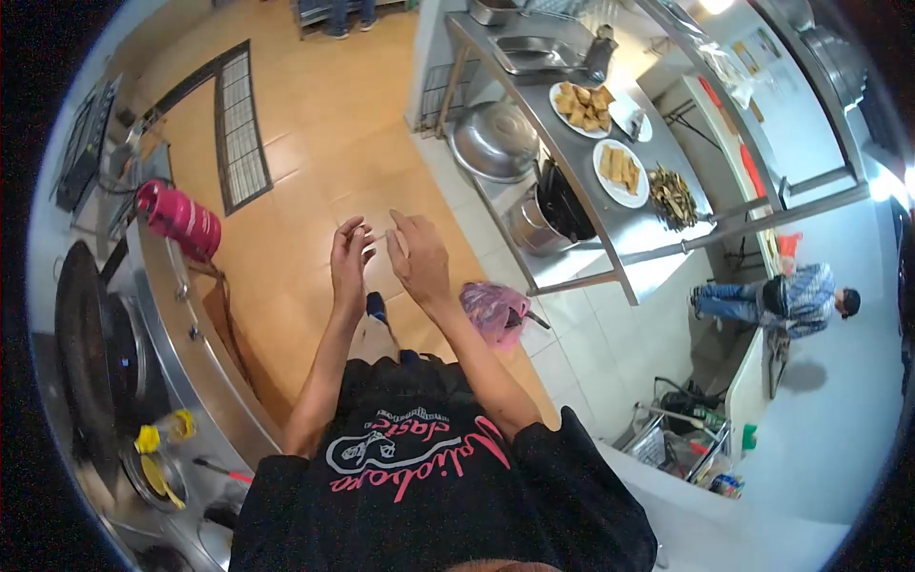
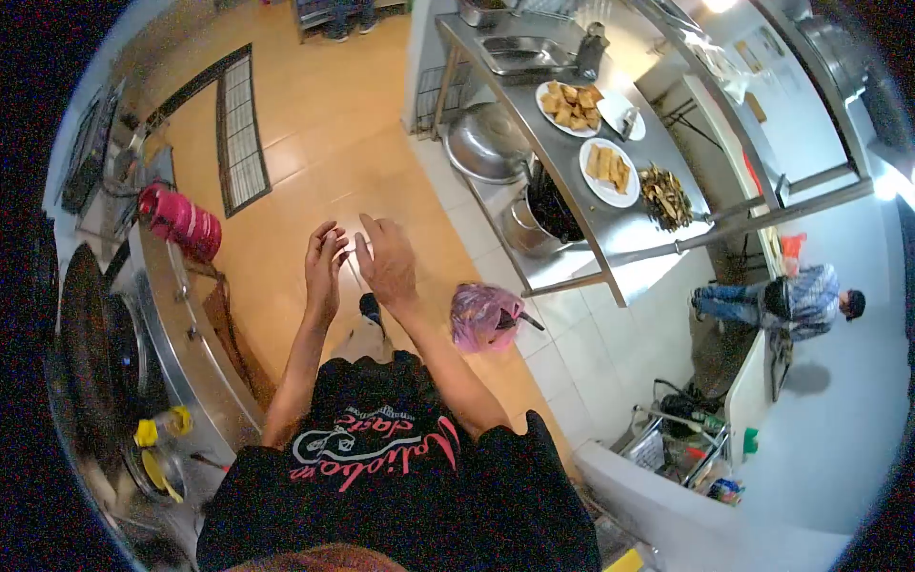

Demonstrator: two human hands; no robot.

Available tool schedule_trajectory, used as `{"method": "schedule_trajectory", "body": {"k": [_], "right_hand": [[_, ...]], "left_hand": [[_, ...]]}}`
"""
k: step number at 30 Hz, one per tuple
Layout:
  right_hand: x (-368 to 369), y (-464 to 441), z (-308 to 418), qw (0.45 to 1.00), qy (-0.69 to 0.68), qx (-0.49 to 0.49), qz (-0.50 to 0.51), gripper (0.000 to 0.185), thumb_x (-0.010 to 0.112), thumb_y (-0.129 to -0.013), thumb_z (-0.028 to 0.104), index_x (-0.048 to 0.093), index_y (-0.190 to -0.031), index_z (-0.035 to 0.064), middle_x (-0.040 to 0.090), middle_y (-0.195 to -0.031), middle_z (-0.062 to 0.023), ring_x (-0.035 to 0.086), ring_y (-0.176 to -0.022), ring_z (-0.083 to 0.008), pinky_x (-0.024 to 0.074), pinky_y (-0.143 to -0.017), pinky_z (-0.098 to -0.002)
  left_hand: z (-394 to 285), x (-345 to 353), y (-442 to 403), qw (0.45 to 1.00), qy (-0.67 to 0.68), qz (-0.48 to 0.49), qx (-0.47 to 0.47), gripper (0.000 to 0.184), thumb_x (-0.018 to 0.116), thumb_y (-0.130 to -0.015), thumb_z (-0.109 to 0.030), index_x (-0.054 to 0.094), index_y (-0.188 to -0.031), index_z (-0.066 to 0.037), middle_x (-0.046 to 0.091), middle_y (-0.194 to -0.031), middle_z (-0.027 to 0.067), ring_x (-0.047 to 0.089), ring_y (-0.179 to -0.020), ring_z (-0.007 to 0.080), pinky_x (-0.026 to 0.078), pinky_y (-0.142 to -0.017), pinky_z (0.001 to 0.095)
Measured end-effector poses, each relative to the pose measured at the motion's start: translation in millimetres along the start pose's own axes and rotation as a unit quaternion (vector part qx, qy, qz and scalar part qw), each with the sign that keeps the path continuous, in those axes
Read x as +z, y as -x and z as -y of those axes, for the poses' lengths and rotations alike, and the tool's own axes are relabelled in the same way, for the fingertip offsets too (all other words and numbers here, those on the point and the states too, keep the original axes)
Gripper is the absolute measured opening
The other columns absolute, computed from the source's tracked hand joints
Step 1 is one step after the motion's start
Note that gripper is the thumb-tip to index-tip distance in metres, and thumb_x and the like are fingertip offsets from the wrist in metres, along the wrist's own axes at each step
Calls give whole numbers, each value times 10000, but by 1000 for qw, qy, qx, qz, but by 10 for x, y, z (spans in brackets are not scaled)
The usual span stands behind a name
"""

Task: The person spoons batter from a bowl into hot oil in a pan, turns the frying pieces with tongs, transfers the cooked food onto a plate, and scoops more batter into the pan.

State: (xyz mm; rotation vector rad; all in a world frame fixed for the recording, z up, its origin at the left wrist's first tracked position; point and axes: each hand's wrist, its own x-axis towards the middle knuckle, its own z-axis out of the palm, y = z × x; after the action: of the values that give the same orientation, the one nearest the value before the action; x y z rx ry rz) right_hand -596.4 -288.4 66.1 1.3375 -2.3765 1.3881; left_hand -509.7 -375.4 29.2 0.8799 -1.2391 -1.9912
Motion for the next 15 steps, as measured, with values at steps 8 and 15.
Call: {"method": "schedule_trajectory", "body": {"k": [8,15], "right_hand": [[-239,-679,-512,987,43,88,-125,268,570,-822,112,590,-1068,6,553,-880,-162,544,-847,-332,443,-742,-401],[-621,-998,-1080,957,79,200,-194,281,560,-826,107,585,-1088,8,556,-897,-163,550,-837,-324,438,-741,-397]], "left_hand": [[-97,770,-1003,987,-29,153,-29,329,496,-931,-272,492,-1185,-63,520,-1061,49,492,-961,126,421,-817,271],[61,1545,-1556,958,-69,264,-94,327,504,-929,-272,483,-1201,-92,505,-1108,49,492,-990,133,414,-838,275]]}}
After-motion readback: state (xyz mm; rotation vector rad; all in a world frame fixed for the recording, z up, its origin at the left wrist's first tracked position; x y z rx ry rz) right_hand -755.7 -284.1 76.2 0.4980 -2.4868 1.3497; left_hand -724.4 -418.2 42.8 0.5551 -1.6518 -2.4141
